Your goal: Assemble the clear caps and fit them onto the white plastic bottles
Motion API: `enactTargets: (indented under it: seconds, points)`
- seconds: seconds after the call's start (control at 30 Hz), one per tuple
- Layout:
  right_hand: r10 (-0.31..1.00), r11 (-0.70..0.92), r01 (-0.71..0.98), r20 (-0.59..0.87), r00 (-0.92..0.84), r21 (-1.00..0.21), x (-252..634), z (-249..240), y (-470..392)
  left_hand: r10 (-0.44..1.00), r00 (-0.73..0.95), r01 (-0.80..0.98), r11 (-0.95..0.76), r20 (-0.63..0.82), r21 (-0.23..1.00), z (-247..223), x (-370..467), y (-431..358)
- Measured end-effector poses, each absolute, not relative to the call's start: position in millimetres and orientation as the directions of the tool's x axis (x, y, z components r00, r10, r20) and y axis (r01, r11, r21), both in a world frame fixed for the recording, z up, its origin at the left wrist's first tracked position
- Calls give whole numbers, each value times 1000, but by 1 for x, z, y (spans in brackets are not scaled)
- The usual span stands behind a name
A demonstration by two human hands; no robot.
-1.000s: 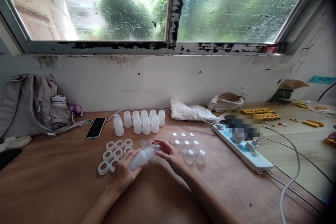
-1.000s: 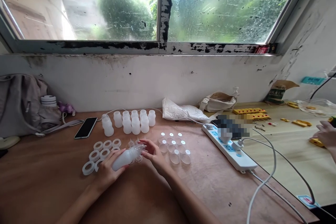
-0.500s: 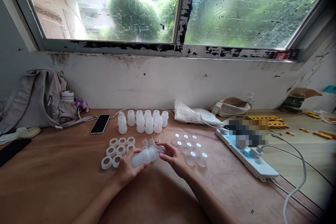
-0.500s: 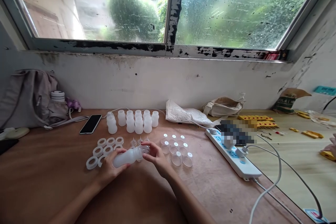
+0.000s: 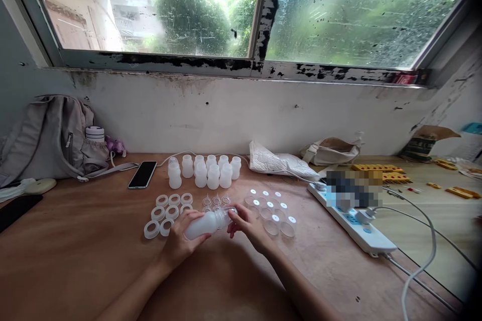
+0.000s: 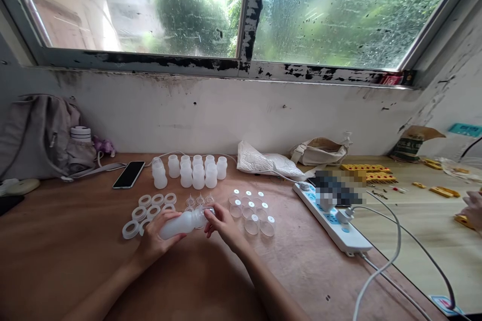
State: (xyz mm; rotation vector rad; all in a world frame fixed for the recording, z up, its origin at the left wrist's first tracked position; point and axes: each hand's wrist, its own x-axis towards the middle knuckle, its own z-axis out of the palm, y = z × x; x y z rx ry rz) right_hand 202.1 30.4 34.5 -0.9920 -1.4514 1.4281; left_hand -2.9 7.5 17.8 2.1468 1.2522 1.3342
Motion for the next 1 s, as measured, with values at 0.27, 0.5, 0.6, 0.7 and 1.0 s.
enactTargets:
  seconds: [0.27,0.5,0.6,0.7,1.0]
  points:
    - [914,180,-28,178,-364,-983,207,41,30,886,190,451,-462,423,764,25,-5,8]
    - [890,309,101,250,-382,-946,207,43,28,955,201,387,-282,218,878,27,-12,15]
    - [876,307,76,251,-412,-949,207,42,28,962,193,364,-252,192,896,27,-13,16]
    - [871,293,38,250,-423,-955,207,42,28,958,187,380,-274,217,883,29,-13,13]
    - [882,239,30,204,-424,-970,208,37,30,845,239,496,-530,479,687,22,-12,10]
